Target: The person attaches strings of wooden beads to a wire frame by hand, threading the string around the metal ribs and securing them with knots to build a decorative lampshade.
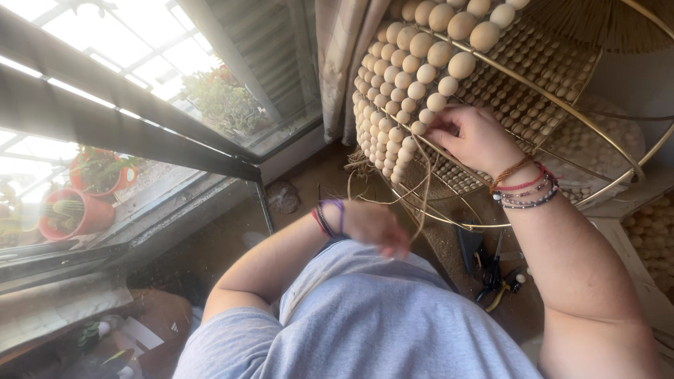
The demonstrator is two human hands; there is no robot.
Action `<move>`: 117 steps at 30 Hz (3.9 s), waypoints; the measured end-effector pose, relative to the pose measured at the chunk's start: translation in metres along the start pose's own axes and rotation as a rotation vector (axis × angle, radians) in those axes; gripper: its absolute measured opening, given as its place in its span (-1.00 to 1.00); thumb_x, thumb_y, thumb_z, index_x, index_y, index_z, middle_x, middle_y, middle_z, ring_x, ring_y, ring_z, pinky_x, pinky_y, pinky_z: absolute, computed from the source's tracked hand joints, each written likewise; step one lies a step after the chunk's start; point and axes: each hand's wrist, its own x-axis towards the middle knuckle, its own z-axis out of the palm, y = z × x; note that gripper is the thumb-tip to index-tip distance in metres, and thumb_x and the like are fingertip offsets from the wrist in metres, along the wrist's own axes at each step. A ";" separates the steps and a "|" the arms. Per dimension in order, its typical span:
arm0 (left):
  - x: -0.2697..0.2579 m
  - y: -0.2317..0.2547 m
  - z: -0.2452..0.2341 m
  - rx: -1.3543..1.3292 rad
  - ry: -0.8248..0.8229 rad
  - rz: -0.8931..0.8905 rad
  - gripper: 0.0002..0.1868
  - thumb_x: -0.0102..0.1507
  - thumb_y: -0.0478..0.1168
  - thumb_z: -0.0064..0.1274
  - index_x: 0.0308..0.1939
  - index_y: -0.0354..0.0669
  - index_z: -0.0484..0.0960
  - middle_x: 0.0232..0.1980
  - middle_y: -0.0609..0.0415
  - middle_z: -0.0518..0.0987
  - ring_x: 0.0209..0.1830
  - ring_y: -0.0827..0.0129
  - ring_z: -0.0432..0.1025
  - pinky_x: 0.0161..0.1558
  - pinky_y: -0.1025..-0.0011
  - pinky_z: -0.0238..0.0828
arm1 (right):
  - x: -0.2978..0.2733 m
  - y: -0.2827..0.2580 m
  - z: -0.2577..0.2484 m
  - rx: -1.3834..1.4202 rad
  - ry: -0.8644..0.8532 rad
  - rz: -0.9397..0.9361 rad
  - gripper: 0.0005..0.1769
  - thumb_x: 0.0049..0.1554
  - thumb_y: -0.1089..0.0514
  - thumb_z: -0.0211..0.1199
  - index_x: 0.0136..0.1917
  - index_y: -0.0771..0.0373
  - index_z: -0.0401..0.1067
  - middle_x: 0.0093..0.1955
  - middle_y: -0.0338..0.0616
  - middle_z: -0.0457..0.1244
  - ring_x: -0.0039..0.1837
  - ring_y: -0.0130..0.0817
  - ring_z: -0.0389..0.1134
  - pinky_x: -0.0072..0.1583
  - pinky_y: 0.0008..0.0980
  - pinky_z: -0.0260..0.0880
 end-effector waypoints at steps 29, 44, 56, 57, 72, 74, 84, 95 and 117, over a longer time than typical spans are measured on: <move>-0.020 0.046 -0.028 -0.758 0.560 0.222 -0.66 0.47 0.01 -0.11 0.13 -0.12 0.57 -0.26 0.11 0.56 -0.23 0.42 0.41 -0.15 0.41 0.30 | 0.002 0.008 0.004 0.039 0.002 0.029 -0.93 0.21 0.23 0.33 -0.04 0.27 0.57 -0.18 -0.04 0.36 -0.11 -0.28 0.45 -0.24 -0.37 0.58; -0.003 0.037 -0.063 0.386 1.622 0.027 -0.75 0.17 -0.08 0.21 -0.18 0.01 0.49 -0.30 0.17 0.37 -0.20 0.14 0.40 -0.15 0.21 0.45 | 0.006 0.014 0.005 -0.135 0.046 -0.064 -0.89 0.18 0.12 0.37 -0.03 0.17 0.60 -0.18 -0.11 0.38 -0.06 -0.21 0.46 -0.07 -0.13 0.51; 0.019 0.026 -0.068 0.313 1.721 0.034 -0.73 -0.03 -0.27 0.13 -0.31 -0.02 0.40 -0.41 0.13 0.27 -0.39 0.07 0.35 -0.28 0.22 0.37 | 0.006 0.017 0.009 -0.169 0.075 -0.038 -0.85 0.17 0.07 0.37 -0.03 0.14 0.61 -0.10 -0.09 0.39 0.09 0.01 0.43 0.14 -0.03 0.42; 0.017 0.027 -0.069 0.301 1.709 0.035 -0.74 -0.02 -0.26 0.13 -0.30 -0.01 0.41 -0.41 0.15 0.27 -0.39 0.09 0.35 -0.27 0.24 0.37 | 0.007 0.016 0.009 -0.140 0.062 -0.023 -0.86 0.19 0.08 0.35 -0.03 0.15 0.62 -0.10 -0.12 0.39 0.09 -0.02 0.43 0.16 -0.04 0.42; 0.006 0.057 -0.227 0.638 1.209 0.175 -0.76 0.48 -0.20 -0.15 0.19 -0.07 0.53 0.29 -0.11 0.40 0.30 0.02 0.38 0.28 0.08 0.43 | 0.045 0.042 -0.057 1.156 0.325 0.085 -0.84 0.31 0.04 0.24 -0.06 0.12 0.48 -0.22 -0.32 0.32 -0.32 -0.61 0.23 -0.36 -0.67 0.11; 0.011 0.055 -0.236 0.638 1.215 0.183 -0.79 0.45 -0.20 -0.09 0.13 -0.06 0.56 0.24 -0.05 0.42 0.23 0.08 0.41 0.25 0.09 0.43 | 0.054 0.030 -0.057 1.127 0.370 0.115 -0.82 0.30 -0.01 0.24 -0.08 0.09 0.45 -0.28 -0.36 0.25 -0.34 -0.64 0.16 -0.37 -0.67 0.04; 0.013 0.079 -0.235 0.723 1.147 -0.065 -0.95 0.34 -0.25 0.02 -0.18 -0.12 0.54 0.06 -0.02 0.37 -0.10 -0.05 0.40 -0.46 0.13 0.53 | 0.076 0.027 -0.049 1.088 0.428 0.215 -0.61 0.23 0.24 0.01 -0.41 -0.04 0.11 -0.46 -0.43 -0.03 -0.38 -0.65 -0.07 -0.30 -0.58 -0.12; -0.003 0.091 -0.242 0.706 1.151 -0.161 -0.77 0.37 0.05 0.02 -0.11 0.04 0.47 0.02 0.11 0.40 -0.21 0.08 0.49 -0.50 0.17 0.44 | 0.066 0.019 -0.049 1.407 0.478 0.215 -0.81 0.02 0.09 0.13 -0.22 0.22 0.46 -0.40 -0.35 0.11 -0.36 -0.58 0.00 -0.28 -0.59 -0.06; -0.005 0.068 -0.220 0.239 1.274 0.374 -0.73 0.44 -0.20 -0.11 -0.22 -0.32 0.59 0.02 -0.10 0.46 0.40 -0.19 0.34 0.31 0.14 0.38 | -0.153 -0.048 -0.112 -0.574 0.700 0.132 -0.84 0.52 0.55 0.25 0.34 0.66 0.52 0.14 0.31 0.32 0.14 0.04 0.34 0.24 -0.07 0.38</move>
